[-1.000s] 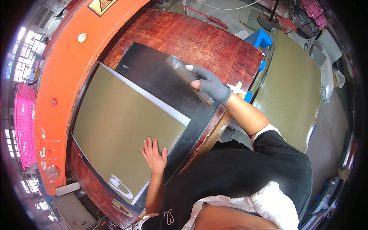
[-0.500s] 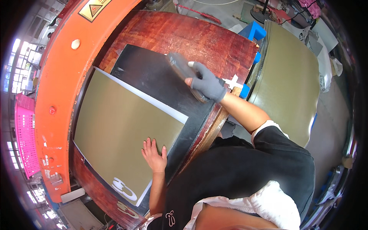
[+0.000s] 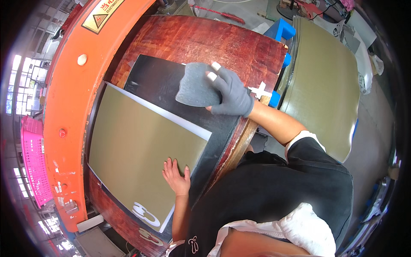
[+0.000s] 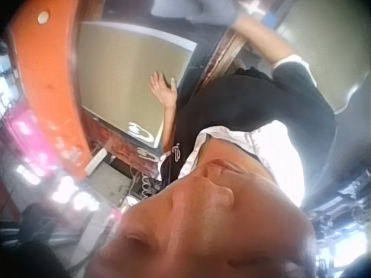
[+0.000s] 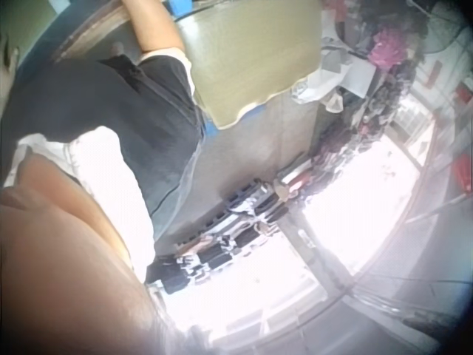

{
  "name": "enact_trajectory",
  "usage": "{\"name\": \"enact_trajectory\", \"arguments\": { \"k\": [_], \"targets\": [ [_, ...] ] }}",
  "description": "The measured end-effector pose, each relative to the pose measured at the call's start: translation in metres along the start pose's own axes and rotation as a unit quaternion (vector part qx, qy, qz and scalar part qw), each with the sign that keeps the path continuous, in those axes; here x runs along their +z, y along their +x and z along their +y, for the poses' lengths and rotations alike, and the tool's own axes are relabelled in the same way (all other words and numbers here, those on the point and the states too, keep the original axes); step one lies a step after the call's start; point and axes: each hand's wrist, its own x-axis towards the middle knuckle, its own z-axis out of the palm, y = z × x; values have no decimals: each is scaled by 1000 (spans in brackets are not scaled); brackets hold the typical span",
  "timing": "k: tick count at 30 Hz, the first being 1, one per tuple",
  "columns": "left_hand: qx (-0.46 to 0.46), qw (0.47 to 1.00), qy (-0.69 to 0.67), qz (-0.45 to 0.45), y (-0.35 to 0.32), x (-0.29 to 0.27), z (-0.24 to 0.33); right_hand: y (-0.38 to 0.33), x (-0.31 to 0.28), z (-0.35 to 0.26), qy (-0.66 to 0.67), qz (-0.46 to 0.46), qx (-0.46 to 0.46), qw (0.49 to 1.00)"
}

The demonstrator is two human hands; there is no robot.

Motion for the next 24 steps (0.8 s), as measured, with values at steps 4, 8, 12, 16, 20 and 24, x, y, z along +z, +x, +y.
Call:
{"name": "enact_trajectory", "arguments": {
  "k": [4, 8, 12, 16, 20, 24],
  "targets": [
    [-1, 1000, 1, -2, 0, -1, 1, -5, 5, 3, 8, 4, 16, 1000],
    [-5, 1000, 1, -7, 0, -1, 2, -14, 16, 14, 7, -61, 58, 996],
    [-5, 1000, 2, -4, -1, 1, 0, -21, 36, 26, -7, -176, 149, 973],
    [4, 1000, 1, 4, -4, 5, -4, -19, 35, 44, 81, -165, 317, 930],
    [30, 999, -21, 20, 3, -3, -1, -35, 1, 60, 18, -199, 322, 925],
    [61, 987, -142, 38, 43, -25, 27, -70, -6, 54, -81, -261, 189, 943]
  ]
}}
